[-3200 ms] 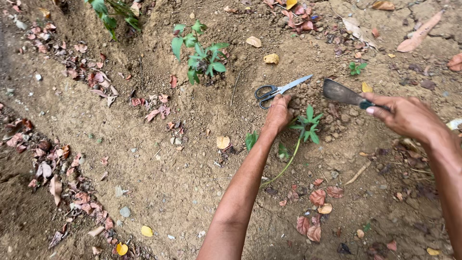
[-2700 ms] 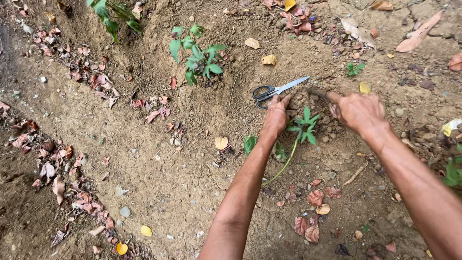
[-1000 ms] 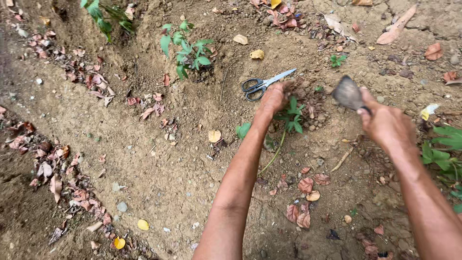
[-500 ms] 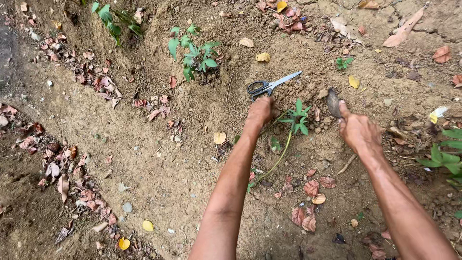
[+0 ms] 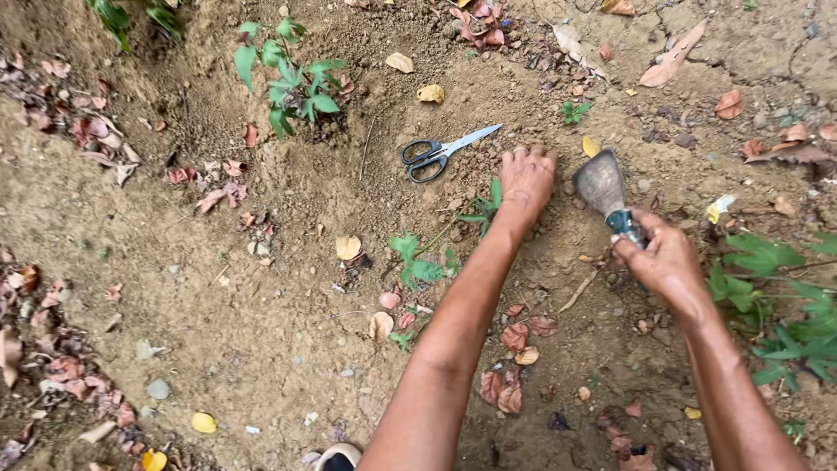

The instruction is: The person uses a small hand hoe to loosen the soil around small green plants in a garden bed. They repeatedly scrape the ground near the base of the plants to remove weeds and aerate the soil, occasionally using their hands to clear debris.

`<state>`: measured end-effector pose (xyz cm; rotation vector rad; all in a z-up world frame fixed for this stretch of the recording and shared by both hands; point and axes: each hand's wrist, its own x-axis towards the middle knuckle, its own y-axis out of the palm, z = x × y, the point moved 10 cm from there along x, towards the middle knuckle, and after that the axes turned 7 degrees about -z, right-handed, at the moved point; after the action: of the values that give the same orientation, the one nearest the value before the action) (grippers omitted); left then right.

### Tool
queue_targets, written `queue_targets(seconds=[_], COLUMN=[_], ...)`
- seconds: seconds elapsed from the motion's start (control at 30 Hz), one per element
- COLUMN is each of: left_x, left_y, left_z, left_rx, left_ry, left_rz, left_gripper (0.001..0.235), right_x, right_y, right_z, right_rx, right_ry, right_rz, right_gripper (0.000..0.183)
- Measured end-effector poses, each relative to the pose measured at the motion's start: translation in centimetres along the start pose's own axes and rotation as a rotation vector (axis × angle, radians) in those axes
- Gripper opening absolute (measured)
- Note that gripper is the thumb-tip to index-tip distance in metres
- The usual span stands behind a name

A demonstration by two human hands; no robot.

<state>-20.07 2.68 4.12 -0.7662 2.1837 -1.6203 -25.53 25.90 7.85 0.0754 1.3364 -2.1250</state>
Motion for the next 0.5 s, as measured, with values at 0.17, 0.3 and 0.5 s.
queue_targets(seconds=[0.17, 0.3, 0.5], left_x=[0.6, 1.2, 1.0], left_y=[1.8, 2.0, 2.4], left_z=[-1.0, -0.3, 0.6], left_rx=[0.279, 0.151, 0.004], left_ry=[0.020, 0.000, -0.087], left_rz=[0.092, -0.042, -0.062], left_gripper=[0.042, 0.019, 0.022], right_x=[-2.4, -2.3, -0.5], right_y=[0.4, 4.3, 7.0], right_z=[2.6, 2.2, 0.9], right_rx=[0.221, 0.298, 0.472], right_ry=[0.008, 0.071, 0.157], right_rz=[0.022, 0.058, 0.037], right_gripper=[0.063, 0.063, 0.061])
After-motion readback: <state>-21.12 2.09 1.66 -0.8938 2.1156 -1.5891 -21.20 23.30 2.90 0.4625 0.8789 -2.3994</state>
